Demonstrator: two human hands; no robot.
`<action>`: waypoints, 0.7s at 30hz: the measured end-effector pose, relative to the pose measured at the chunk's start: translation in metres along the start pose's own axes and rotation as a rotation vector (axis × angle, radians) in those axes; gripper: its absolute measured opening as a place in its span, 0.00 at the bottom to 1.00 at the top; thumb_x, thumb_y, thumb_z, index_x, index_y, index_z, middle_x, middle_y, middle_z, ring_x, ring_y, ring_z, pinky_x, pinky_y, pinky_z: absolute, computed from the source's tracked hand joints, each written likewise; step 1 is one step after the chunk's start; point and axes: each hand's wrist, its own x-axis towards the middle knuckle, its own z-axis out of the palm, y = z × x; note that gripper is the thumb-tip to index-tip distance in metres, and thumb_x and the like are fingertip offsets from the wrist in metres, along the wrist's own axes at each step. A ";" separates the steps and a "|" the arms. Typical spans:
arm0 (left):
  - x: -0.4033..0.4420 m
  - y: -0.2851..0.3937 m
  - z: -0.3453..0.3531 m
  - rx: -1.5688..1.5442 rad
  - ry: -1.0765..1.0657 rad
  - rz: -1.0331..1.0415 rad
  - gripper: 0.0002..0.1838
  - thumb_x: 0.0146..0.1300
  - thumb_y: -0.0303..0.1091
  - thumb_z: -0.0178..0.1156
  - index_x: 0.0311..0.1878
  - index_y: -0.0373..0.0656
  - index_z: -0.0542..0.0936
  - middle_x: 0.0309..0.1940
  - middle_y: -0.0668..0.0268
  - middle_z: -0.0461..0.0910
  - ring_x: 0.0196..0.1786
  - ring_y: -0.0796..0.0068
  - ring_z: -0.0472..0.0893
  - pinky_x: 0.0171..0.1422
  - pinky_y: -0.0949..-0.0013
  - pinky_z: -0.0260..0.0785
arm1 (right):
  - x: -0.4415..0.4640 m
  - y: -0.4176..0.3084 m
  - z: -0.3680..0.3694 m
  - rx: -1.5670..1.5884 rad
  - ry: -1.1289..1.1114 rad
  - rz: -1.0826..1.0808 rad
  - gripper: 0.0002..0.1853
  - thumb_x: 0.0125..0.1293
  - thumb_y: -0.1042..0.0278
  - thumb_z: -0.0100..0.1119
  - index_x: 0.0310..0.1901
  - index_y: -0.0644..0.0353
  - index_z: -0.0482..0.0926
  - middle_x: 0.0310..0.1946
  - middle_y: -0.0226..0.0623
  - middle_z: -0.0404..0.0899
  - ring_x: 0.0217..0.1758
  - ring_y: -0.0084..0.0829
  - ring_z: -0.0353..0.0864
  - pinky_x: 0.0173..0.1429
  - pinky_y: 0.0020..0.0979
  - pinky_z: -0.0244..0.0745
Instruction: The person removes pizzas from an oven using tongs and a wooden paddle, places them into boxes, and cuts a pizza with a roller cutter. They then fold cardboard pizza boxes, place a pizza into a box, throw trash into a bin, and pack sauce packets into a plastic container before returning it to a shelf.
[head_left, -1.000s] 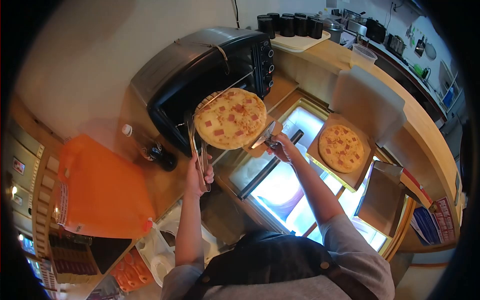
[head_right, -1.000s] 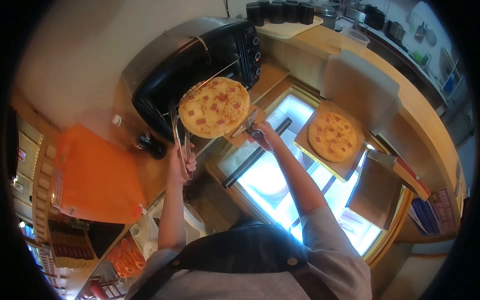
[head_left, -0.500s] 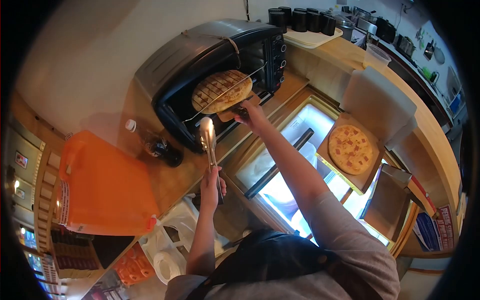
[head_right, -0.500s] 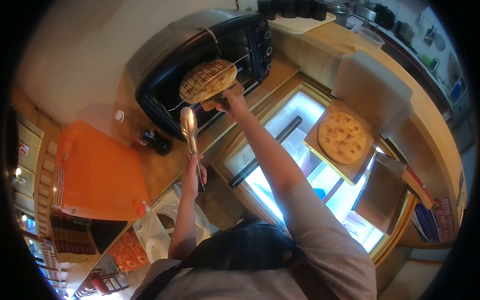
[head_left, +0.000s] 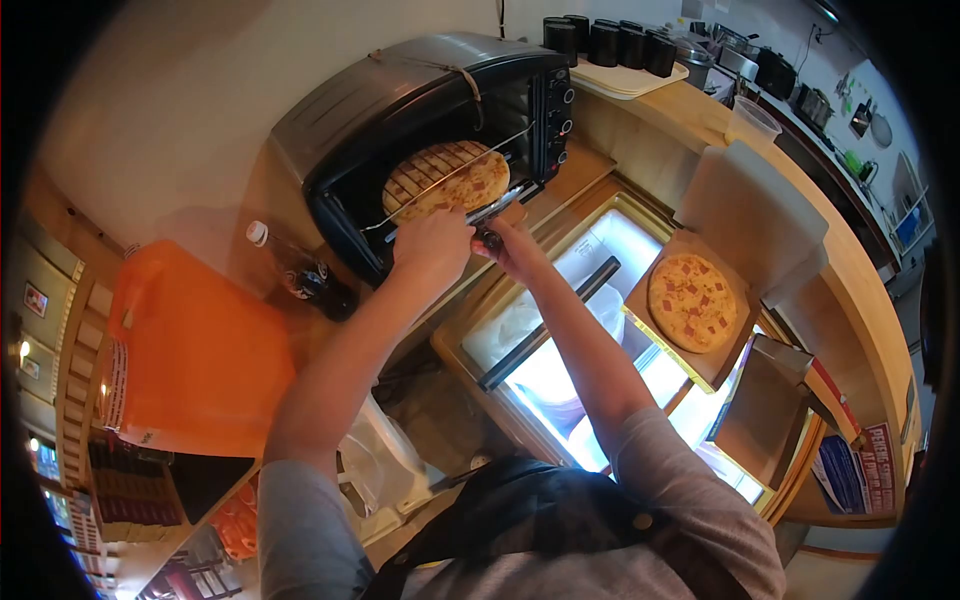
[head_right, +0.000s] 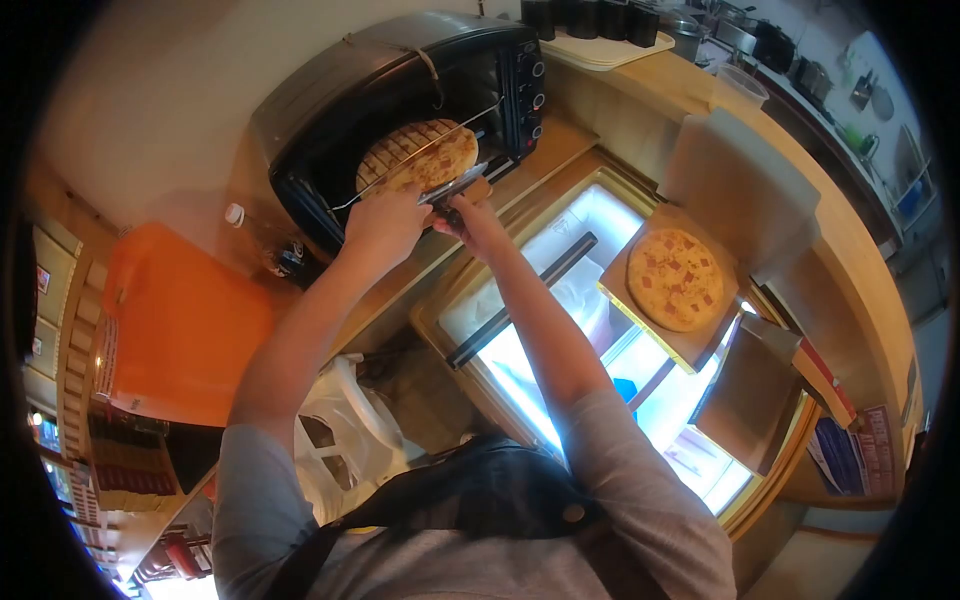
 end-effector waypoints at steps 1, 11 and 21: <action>0.005 0.002 0.004 0.014 0.001 0.007 0.16 0.63 0.42 0.49 0.45 0.39 0.74 0.31 0.55 0.80 0.40 0.56 0.79 0.43 0.56 0.70 | 0.000 0.003 -0.002 0.010 0.001 -0.001 0.13 0.62 0.71 0.51 0.43 0.74 0.69 0.36 0.45 0.75 0.32 0.33 0.79 0.36 0.30 0.81; 0.020 -0.012 0.020 0.211 0.056 -0.074 0.11 0.57 0.33 0.52 0.41 0.38 0.76 0.31 0.58 0.82 0.33 0.62 0.83 0.31 0.62 0.75 | -0.006 0.003 0.017 0.032 0.051 -0.012 0.17 0.61 0.68 0.52 0.48 0.70 0.68 0.37 0.40 0.76 0.31 0.30 0.78 0.35 0.28 0.81; 0.047 -0.018 0.040 0.294 0.071 -0.276 0.13 0.57 0.31 0.51 0.44 0.37 0.73 0.30 0.56 0.81 0.35 0.62 0.82 0.32 0.65 0.76 | -0.057 0.001 0.045 -0.056 0.218 -0.001 0.17 0.59 0.63 0.55 0.45 0.67 0.72 0.32 0.39 0.76 0.29 0.29 0.79 0.32 0.26 0.80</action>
